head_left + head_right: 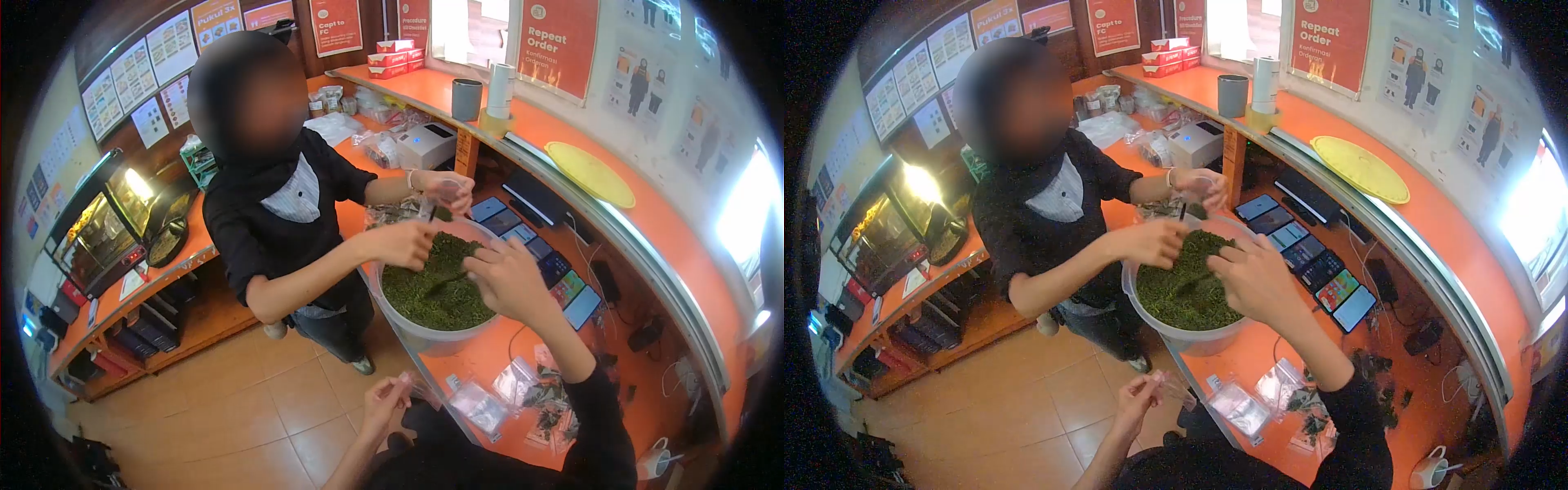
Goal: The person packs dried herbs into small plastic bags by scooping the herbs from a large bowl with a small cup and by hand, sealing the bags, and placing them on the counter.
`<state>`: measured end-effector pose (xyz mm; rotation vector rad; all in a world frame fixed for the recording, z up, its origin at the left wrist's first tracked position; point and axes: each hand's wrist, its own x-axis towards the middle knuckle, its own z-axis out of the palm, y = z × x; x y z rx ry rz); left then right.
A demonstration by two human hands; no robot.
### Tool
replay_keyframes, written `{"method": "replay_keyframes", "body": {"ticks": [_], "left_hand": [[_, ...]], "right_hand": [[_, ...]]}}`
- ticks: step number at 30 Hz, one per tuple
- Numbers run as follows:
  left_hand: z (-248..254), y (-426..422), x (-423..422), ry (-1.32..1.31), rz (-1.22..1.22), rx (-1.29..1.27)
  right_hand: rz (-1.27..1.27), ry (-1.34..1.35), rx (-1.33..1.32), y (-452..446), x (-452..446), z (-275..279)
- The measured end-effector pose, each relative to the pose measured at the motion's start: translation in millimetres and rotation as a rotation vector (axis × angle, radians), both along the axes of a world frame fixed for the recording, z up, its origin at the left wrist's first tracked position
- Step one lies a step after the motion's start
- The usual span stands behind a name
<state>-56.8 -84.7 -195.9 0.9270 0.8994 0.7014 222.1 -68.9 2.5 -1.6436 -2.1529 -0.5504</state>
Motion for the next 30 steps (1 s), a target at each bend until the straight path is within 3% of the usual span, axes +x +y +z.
{"method": "replay_keyframes", "body": {"ticks": [6,14,18,22,24,28,30], "left_hand": [[-17,5,-12,-0.184,-0.006,-0.1],[-14,16,-32,-0.083,0.142,0.043],[23,28,-21,-0.053,0.274,0.186],[76,37,-15,-0.139,0.355,0.372],[111,35,-10,-0.177,0.5,0.599],[169,42,4,-0.087,0.481,0.857],[181,53,17,-0.003,0.25,1.015]], "right_hand": [[0.134,0.236,-0.055,32,-17,-38],[0.104,0.306,-0.39,-5,30,-34],[-0.007,0.368,-0.579,-3,30,-32],[-0.052,0.481,-0.584,6,38,-46],[-0.009,0.536,-0.443,7,42,-52],[-0.096,0.587,-0.427,6,42,-42],[-0.137,0.659,-0.285,7,46,-52]]}}
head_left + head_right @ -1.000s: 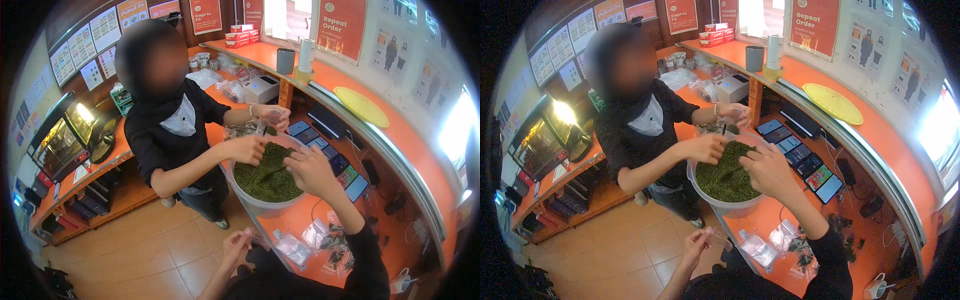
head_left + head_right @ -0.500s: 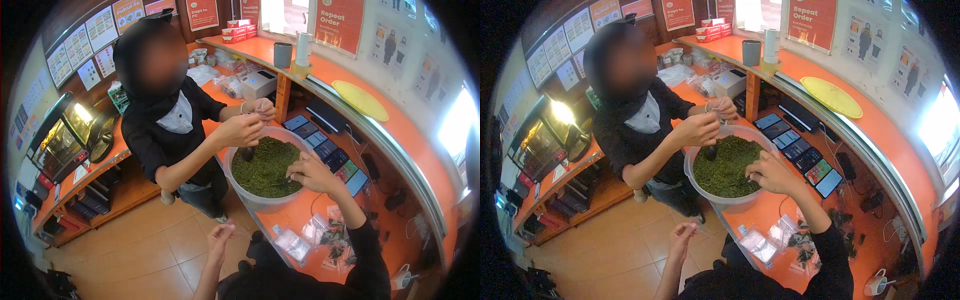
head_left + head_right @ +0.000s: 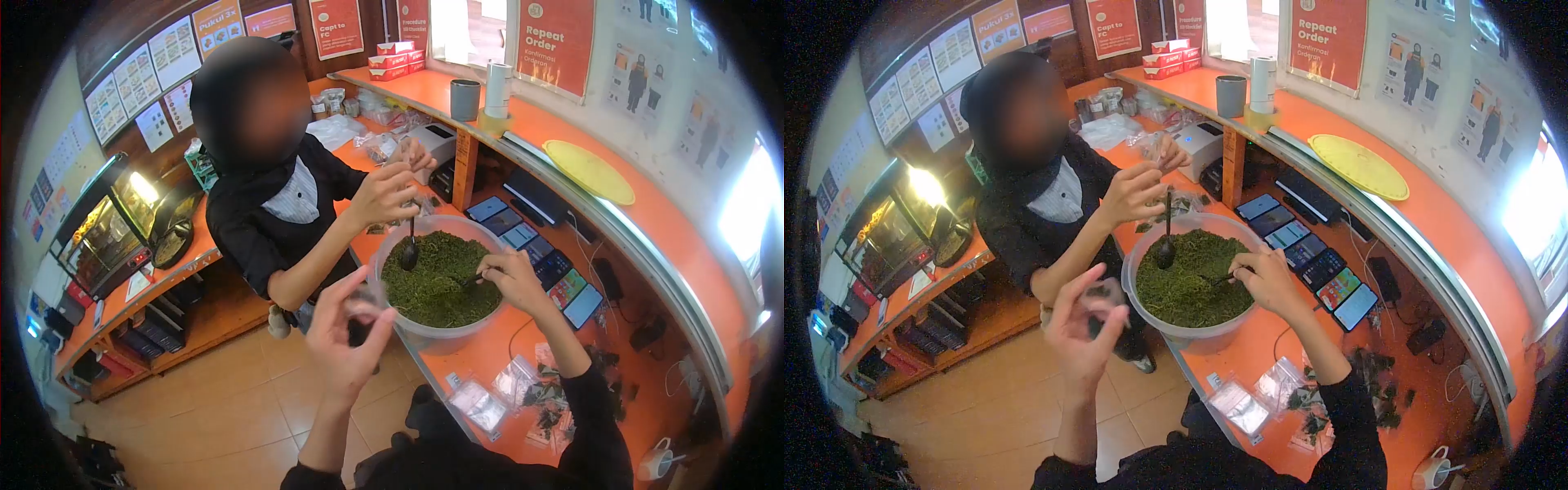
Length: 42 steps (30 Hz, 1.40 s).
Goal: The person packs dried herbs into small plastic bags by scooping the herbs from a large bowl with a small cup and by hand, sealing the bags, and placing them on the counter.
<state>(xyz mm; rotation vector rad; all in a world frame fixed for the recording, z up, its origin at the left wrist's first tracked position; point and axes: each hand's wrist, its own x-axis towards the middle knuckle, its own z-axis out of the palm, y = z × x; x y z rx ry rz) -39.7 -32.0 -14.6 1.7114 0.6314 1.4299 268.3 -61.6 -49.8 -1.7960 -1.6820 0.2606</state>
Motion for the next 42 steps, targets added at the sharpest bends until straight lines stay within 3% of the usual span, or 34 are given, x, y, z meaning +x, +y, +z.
{"method": "replay_keyframes", "body": {"ticks": [4,7,9,10,13,14,16,17,19,26,29,33,35,36,38,40,42], "left_hand": [[1,24,42,0.01,-0.072,0.017],[-6,44,61,0.171,-0.049,0.122],[-11,54,70,0.243,-0.074,0.072],[-14,59,74,0.32,-0.095,0.015],[-25,69,87,0.445,-0.119,-0.005],[-26,69,92,0.52,-0.124,-0.006],[-23,70,100,0.581,-0.141,-0.001],[-23,69,104,0.615,-0.135,-0.019],[-23,67,110,0.65,-0.132,-0.036],[-21,73,96,0.529,0.035,0.171],[-22,68,90,0.528,0.078,0.179],[-30,72,91,0.496,0.134,0.224],[-29,77,90,0.494,0.154,0.237],[-27,76,88,0.504,0.107,0.203],[-20,69,86,0.521,0.055,0.169],[-8,55,91,0.441,-0.096,-0.086],[-1,44,88,0.355,-0.138,-0.097]], "right_hand": [[-0.016,0.034,0.038,-7,3,3],[-0.026,0.067,0.064,-7,17,3],[-0.062,0.396,0.0,-4,23,8],[-0.062,0.393,0.006,-3,25,17],[-0.157,-0.087,0.13,-6,19,58],[-0.16,-0.086,0.133,-4,13,65],[-0.079,-0.401,0.319,0,2,73],[-0.083,-0.4,0.32,2,-7,72],[0.007,-0.661,0.441,1,-24,67],[-0.045,-0.629,0.632,-28,-39,97],[-0.027,-0.679,0.235,-21,-38,64],[0.036,-0.716,0.025,-8,-47,8],[0.029,-0.604,0.279,-9,-48,13],[0.031,-0.602,0.282,-9,-53,22],[0.045,-0.291,0.527,-8,-71,40],[-0.009,-0.243,0.575,1,-76,32],[-0.065,-0.199,0.628,2,-75,27]]}}
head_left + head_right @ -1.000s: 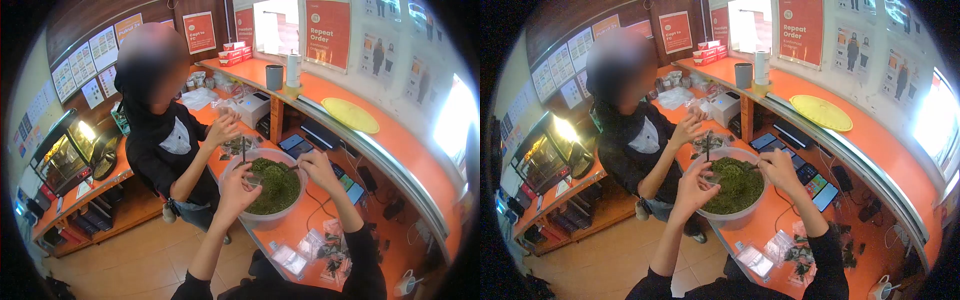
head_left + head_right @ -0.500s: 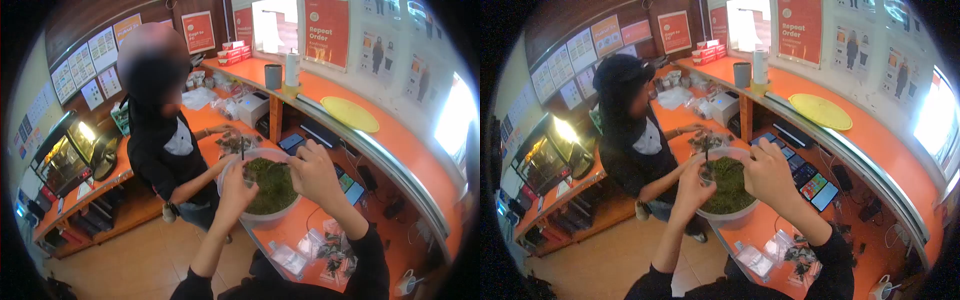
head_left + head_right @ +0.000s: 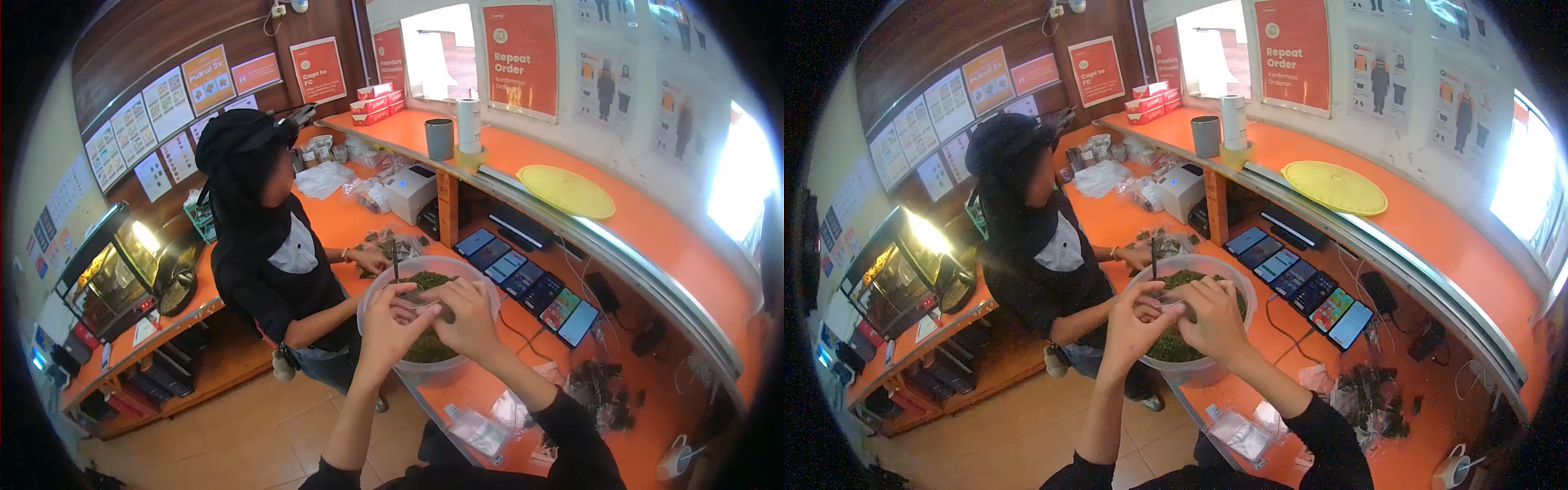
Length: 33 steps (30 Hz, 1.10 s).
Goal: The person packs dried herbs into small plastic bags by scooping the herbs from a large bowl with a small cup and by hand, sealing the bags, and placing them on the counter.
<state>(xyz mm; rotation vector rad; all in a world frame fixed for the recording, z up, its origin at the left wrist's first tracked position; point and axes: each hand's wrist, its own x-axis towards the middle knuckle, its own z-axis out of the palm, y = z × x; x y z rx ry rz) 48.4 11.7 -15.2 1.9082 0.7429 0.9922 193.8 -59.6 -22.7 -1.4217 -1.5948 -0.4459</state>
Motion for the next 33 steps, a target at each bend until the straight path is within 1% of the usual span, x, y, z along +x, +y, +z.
{"method": "replay_keyframes", "body": {"ticks": [1,2,4,6,8,9,11,15,17,21,23,26,30,33], "left_hand": [[1,-3,-1,-0.093,-0.022,-0.026],[-3,-2,-3,-0.092,-0.025,-0.022],[-3,-4,-9,-0.401,-0.119,-0.195],[2,-13,-16,-0.385,-0.116,-0.234],[6,-21,-19,-0.444,-0.142,-0.269],[7,-24,-21,-0.441,-0.145,-0.273],[8,-30,-25,-0.451,-0.195,-0.31],[1,-38,-25,-0.468,-0.159,-0.321],[0,-43,-24,-0.463,-0.15,-0.239],[-1,-55,-23,-0.467,-0.147,-0.179],[-3,-59,-23,-0.455,-0.086,-0.128],[-8,-61,-22,-0.431,-0.092,-0.079],[-9,-66,-21,-0.446,-0.133,-0.113],[-11,-68,-24,-0.432,-0.148,-0.084]], "right_hand": [[0.039,0.083,0.027,-2,2,-1],[0.082,0.167,0.054,-3,4,-2],[0.129,0.224,0.036,-13,5,5],[0.174,0.285,0.014,-22,4,10],[0.218,0.34,-0.009,-28,3,12],[0.213,0.343,-0.011,-30,3,11],[0.266,0.359,0.073,-34,2,10],[0.263,0.293,0.086,-41,-7,17],[0.301,0.322,0.076,-45,-12,22],[0.305,0.321,0.081,-52,-12,23],[0.314,0.312,0.096,-54,-13,24],[0.299,0.319,0.066,-60,-15,21],[0.274,0.331,0.032,-71,-15,20],[0.327,0.38,0.026,-73,-14,15]]}}
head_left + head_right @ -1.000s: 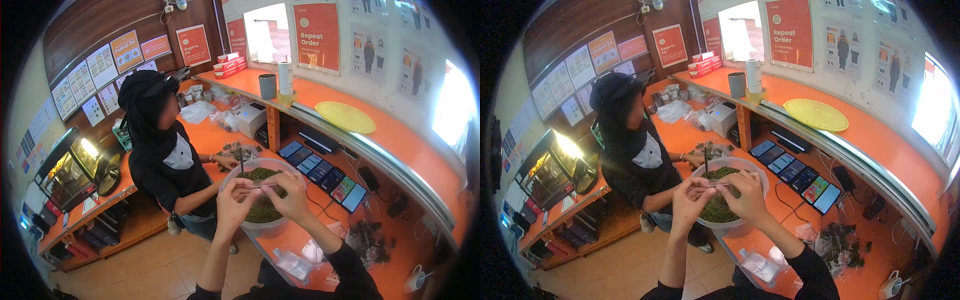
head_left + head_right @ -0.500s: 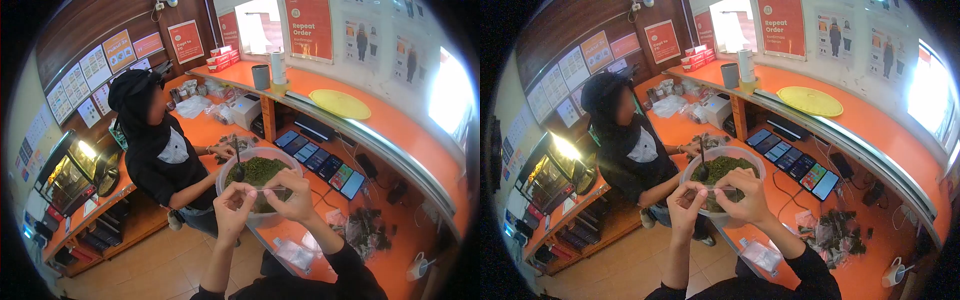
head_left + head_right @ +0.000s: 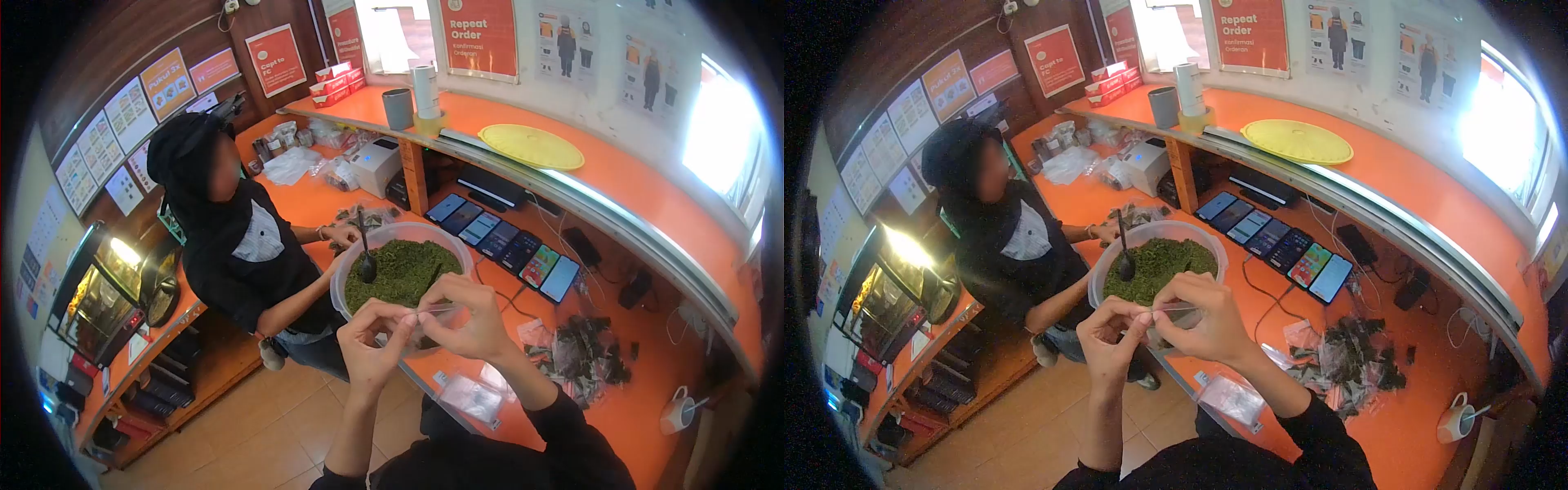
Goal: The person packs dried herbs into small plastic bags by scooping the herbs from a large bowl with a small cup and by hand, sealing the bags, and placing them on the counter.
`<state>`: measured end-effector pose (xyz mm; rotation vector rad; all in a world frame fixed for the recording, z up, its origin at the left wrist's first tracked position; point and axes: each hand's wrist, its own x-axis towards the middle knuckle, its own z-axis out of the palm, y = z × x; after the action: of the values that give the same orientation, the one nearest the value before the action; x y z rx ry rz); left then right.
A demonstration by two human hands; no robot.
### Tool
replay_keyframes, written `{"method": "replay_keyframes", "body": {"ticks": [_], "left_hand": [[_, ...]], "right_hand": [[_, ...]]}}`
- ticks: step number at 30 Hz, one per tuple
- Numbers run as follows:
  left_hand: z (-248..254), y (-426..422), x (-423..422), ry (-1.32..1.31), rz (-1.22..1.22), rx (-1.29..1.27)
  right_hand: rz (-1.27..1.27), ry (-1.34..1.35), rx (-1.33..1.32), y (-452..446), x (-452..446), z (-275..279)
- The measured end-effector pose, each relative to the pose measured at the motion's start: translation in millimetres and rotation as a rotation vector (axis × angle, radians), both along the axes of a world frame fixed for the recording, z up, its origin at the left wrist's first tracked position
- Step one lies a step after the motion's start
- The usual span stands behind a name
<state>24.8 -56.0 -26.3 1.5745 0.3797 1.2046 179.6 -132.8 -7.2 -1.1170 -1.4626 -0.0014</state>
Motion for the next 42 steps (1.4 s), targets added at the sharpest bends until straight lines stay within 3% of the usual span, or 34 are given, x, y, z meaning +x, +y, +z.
{"method": "replay_keyframes", "body": {"ticks": [6,15,18,20,25,28,31,36,41,42], "left_hand": [[-4,-6,0,0.067,-0.051,0.004],[-13,-21,5,-0.069,-0.077,-0.212],[-19,-23,13,-0.02,-0.103,-0.22],[-29,-29,19,0.08,-0.176,-0.072],[-68,-58,33,0.24,-0.35,-0.151],[-95,-60,28,0.324,-0.313,-0.234],[-123,-54,24,0.405,-0.332,-0.2],[-152,-48,15,0.423,-0.339,-0.196],[-180,-42,-3,0.445,-0.295,-0.288],[-183,-42,-2,0.469,-0.304,-0.306]], "right_hand": [[0.016,0.097,-0.07,-6,-2,-8],[-0.046,0.169,-0.153,-43,18,-12],[-0.123,0.079,-0.287,-68,19,-9],[-0.216,0.034,-0.393,-90,25,-13],[-0.338,-0.039,-0.614,-148,53,-23],[-0.693,-0.212,-0.559,-166,55,-23],[-0.55,-0.178,-0.521,-148,59,-78],[-0.595,-0.425,-0.67,-119,51,-211],[-0.699,-0.12,-0.565,-115,49,-258],[-0.675,-0.039,-0.698,-117,48,-246]]}}
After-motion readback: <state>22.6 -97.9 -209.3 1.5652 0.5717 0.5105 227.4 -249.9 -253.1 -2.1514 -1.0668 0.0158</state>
